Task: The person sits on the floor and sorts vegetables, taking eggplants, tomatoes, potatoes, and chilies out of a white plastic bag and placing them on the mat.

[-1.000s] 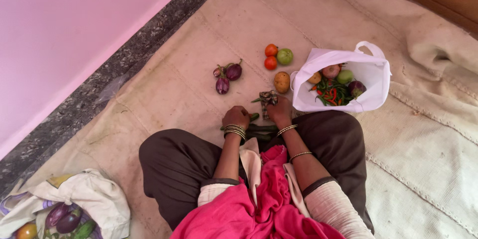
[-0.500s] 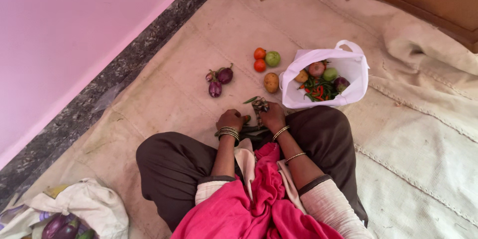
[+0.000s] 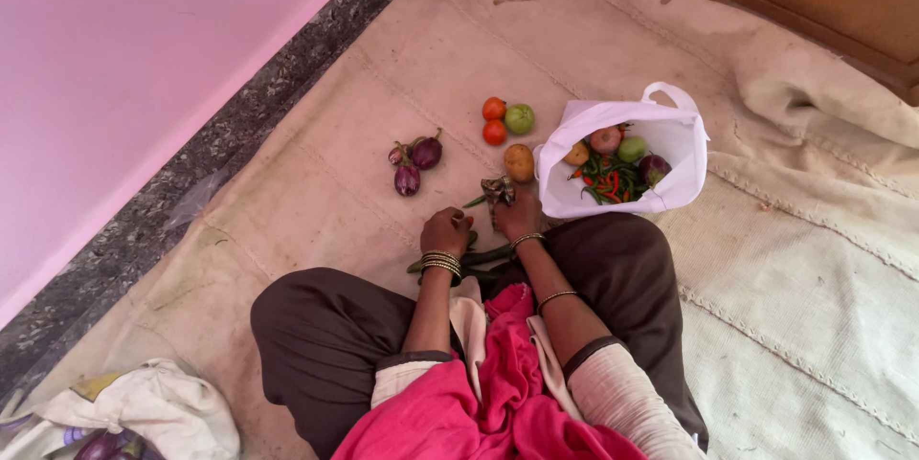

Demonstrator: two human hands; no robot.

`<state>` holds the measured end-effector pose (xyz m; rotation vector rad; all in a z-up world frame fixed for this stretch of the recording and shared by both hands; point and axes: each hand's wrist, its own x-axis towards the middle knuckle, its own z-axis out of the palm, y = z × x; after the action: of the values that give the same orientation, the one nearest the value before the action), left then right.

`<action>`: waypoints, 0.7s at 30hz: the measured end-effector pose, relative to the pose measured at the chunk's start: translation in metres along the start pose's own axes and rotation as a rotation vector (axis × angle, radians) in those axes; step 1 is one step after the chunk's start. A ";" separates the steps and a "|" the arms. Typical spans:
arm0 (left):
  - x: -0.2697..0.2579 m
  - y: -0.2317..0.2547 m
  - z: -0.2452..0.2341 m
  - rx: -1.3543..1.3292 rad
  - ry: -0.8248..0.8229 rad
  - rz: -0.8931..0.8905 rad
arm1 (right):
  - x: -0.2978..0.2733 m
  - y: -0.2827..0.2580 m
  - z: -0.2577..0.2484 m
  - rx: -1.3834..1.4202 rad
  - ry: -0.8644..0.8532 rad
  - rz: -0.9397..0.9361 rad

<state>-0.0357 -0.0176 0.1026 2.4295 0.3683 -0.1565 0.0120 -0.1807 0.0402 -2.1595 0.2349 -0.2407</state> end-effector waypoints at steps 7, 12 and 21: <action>0.003 0.006 -0.001 -0.033 0.000 0.009 | 0.011 -0.001 0.000 -0.063 -0.003 0.070; 0.003 0.006 0.002 -0.032 -0.001 0.004 | 0.007 -0.006 -0.007 -0.013 0.013 0.006; 0.006 0.002 0.009 -0.063 0.077 0.099 | -0.016 -0.056 -0.049 -0.030 -0.193 0.187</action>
<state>-0.0292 -0.0232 0.0958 2.3902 0.2820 -0.0082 -0.0120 -0.1844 0.1124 -2.1570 0.3282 0.0782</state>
